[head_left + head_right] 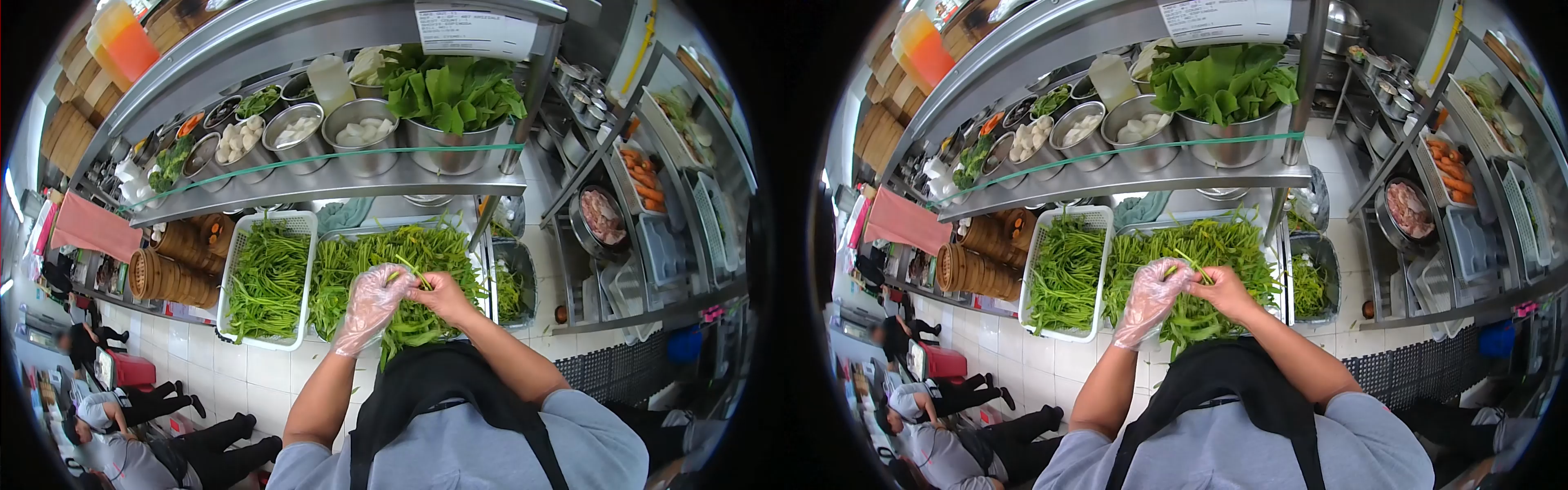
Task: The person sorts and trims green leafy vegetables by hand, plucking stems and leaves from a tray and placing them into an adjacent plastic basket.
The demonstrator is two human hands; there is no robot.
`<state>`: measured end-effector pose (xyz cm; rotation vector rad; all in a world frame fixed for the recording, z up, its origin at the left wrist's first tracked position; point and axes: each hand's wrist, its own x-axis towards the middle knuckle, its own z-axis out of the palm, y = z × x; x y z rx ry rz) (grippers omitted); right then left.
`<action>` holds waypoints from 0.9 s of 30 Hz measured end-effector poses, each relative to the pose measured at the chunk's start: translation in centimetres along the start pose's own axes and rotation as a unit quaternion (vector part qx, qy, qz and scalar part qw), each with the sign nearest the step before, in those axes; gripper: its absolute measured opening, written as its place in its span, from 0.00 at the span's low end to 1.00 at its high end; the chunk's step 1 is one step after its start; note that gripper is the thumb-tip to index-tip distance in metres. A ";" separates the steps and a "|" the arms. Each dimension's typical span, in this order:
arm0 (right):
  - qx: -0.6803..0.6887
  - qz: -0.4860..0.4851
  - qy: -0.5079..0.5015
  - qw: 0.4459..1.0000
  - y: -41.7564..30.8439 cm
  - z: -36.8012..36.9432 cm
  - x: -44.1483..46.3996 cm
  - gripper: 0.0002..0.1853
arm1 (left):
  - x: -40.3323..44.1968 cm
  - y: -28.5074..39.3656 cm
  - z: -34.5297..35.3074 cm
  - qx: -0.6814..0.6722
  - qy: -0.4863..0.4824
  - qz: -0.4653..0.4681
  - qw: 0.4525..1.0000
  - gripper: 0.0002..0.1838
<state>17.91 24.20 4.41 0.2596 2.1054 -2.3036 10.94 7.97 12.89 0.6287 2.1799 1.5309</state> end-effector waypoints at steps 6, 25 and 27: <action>-0.095 0.025 0.114 0.989 -1.6 -4.8 -1.6 0.17 | 0.7 -3.5 -1.8 -0.019 0.082 0.014 0.996 0.09; -0.477 -0.243 0.051 0.843 6.3 -2.0 7.5 0.14 | 0.7 -14.1 -0.4 -0.341 -0.026 0.041 0.939 0.15; -0.498 -0.196 -0.026 0.845 6.9 -2.1 8.4 0.17 | -0.1 -15.3 -1.8 -0.219 0.066 0.084 0.970 0.14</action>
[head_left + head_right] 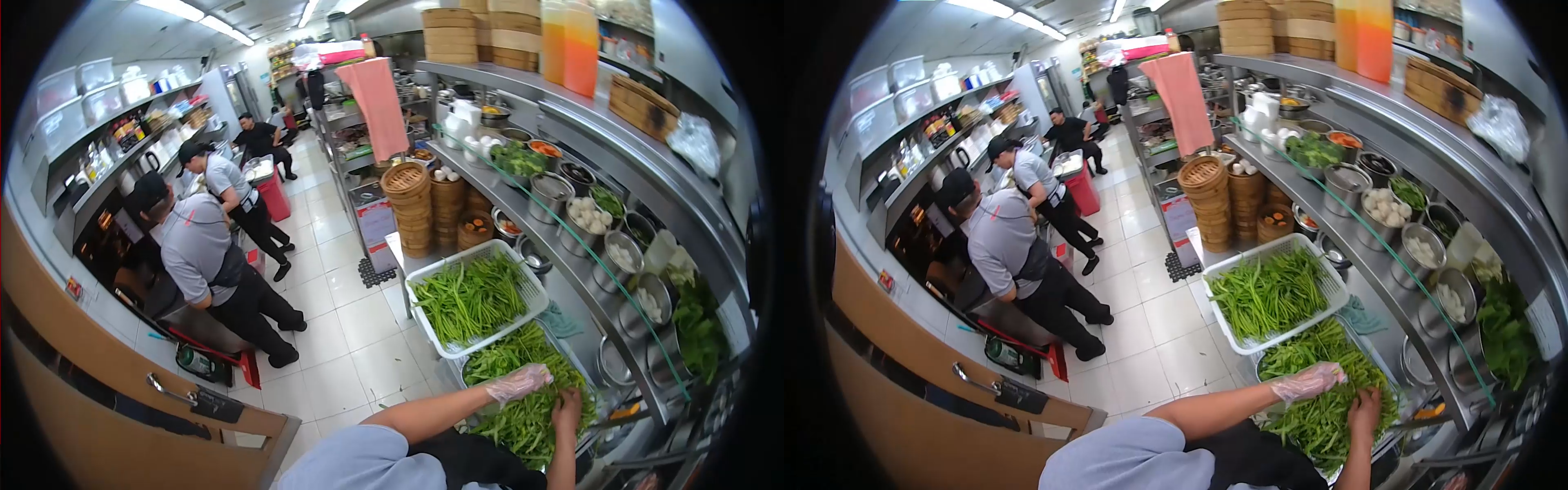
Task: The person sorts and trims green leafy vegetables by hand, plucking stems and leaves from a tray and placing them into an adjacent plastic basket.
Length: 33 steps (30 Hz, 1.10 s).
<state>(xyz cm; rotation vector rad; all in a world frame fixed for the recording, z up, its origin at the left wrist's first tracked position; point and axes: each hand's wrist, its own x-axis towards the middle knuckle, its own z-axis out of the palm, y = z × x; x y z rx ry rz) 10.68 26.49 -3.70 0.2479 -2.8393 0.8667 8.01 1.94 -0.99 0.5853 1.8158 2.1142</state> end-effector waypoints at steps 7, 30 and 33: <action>-0.061 -0.026 -0.034 0.997 -1.7 -1.6 1.2 0.10 | -8.7 3.5 -8.5 0.118 0.160 -0.014 0.980 0.12; 0.051 0.070 -0.115 0.990 -0.8 -3.4 6.1 0.18 | -10.3 2.7 -12.1 0.132 0.157 -0.085 0.975 0.17; 0.177 0.084 -0.084 0.977 -2.9 -3.3 5.7 0.16 | -9.0 5.1 -10.2 0.121 0.150 -0.153 0.969 0.15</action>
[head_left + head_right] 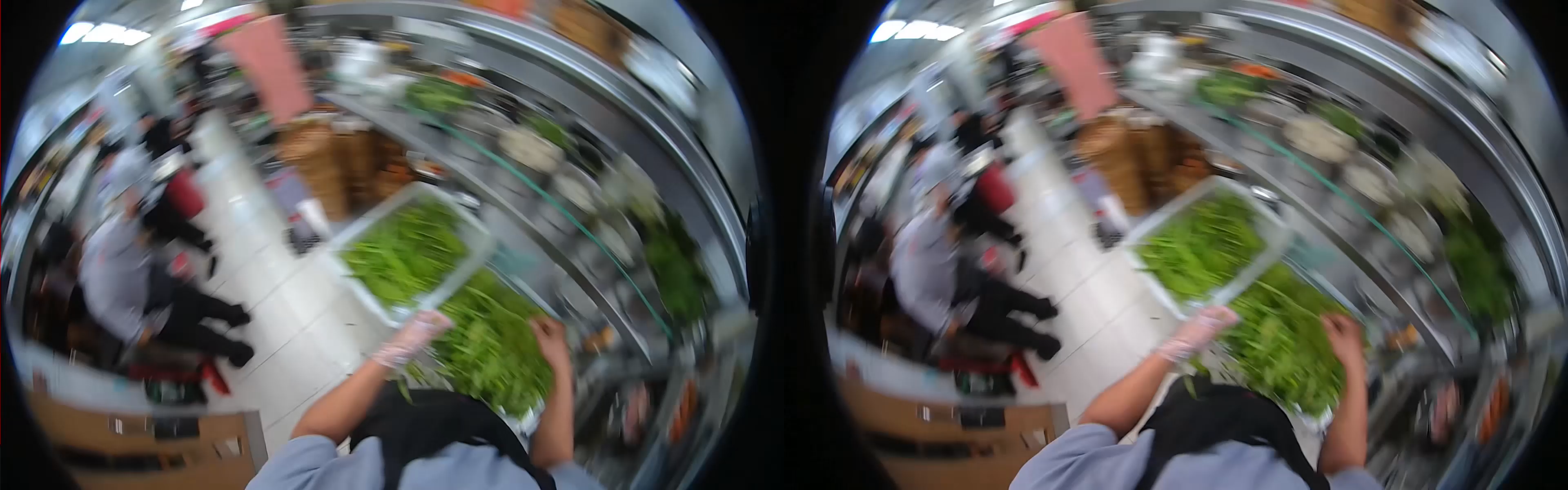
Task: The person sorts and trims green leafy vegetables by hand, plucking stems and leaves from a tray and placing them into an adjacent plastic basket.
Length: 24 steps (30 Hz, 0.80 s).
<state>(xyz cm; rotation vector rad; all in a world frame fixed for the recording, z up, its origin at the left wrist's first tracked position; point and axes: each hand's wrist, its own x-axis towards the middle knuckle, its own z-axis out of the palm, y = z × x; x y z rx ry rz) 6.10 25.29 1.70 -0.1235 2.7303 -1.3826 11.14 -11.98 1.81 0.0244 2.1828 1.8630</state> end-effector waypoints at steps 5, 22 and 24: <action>0.078 -0.002 -0.023 0.997 -3.1 -1.6 -1.9 0.17 | 0.9 5.4 3.4 -0.004 -0.018 -0.058 0.998 0.10; 0.170 -0.023 -0.019 0.985 -0.8 -2.6 -4.0 0.16 | 3.9 9.0 12.2 0.186 -0.123 0.076 0.972 0.17; 0.150 -0.047 -0.026 0.987 0.0 -2.4 -3.5 0.15 | 3.7 9.8 12.3 0.196 -0.163 -0.037 0.966 0.16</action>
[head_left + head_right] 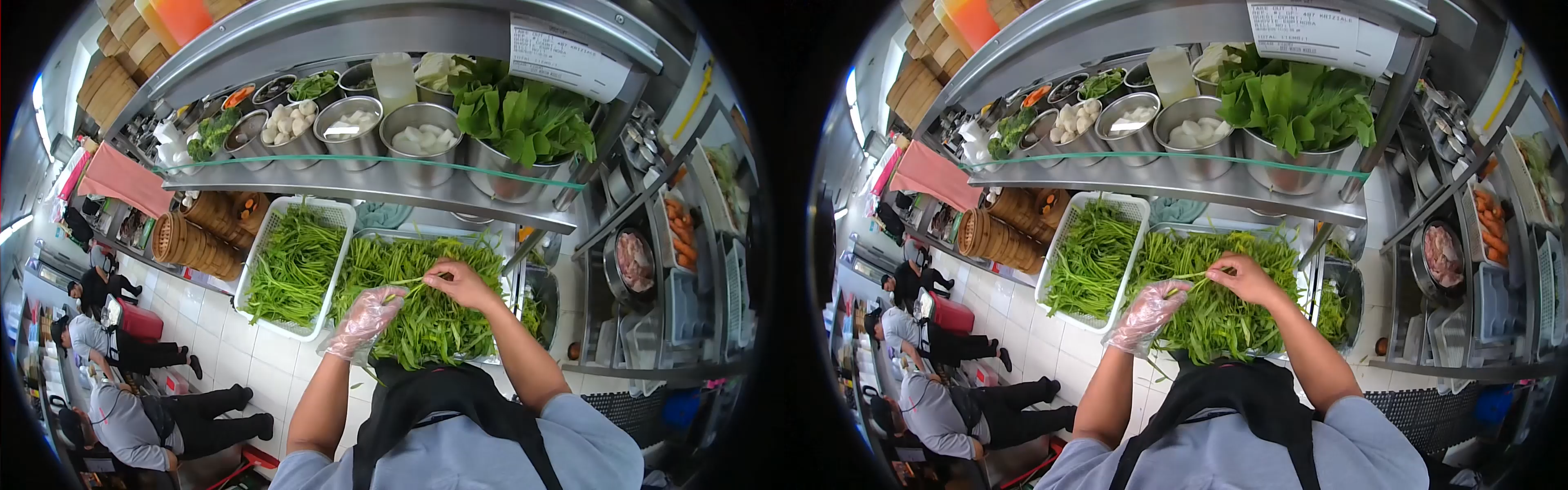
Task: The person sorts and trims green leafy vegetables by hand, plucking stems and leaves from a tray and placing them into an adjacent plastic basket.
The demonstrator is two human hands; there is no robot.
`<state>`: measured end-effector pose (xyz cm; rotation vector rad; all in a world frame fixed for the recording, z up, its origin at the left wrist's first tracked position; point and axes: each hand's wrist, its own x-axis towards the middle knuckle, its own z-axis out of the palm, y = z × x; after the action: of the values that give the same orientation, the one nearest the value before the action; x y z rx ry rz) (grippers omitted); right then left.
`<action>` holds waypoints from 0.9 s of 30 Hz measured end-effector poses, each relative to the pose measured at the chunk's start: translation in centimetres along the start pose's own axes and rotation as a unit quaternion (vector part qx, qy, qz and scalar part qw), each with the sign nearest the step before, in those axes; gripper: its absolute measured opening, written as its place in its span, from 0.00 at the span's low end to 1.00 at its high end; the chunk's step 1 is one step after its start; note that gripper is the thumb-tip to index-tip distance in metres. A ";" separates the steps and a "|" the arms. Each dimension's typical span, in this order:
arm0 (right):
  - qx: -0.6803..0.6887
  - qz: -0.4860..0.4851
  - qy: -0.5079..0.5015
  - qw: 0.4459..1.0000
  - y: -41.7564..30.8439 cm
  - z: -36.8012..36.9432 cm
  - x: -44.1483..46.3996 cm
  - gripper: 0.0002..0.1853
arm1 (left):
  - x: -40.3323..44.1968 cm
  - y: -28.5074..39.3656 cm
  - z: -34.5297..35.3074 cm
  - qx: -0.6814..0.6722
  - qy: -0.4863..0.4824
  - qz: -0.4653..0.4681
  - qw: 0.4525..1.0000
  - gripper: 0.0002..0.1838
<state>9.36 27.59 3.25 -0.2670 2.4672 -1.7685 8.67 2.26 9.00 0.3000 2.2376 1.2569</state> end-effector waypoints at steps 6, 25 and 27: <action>0.006 -0.037 0.156 0.987 0.7 2.8 0.0 0.17 | -0.1 -1.1 0.8 0.035 0.075 0.054 0.995 0.12; 0.374 0.110 0.142 0.910 3.2 2.3 -3.0 0.11 | 1.0 -0.7 1.4 0.154 0.110 0.099 0.977 0.08; 0.390 0.162 0.121 0.898 2.0 2.1 -3.3 0.13 | 0.8 -0.2 2.1 0.276 0.172 0.207 0.923 0.07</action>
<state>12.84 26.91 0.64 0.4231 1.5643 -2.5210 9.17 3.96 7.66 0.8590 2.9266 0.8841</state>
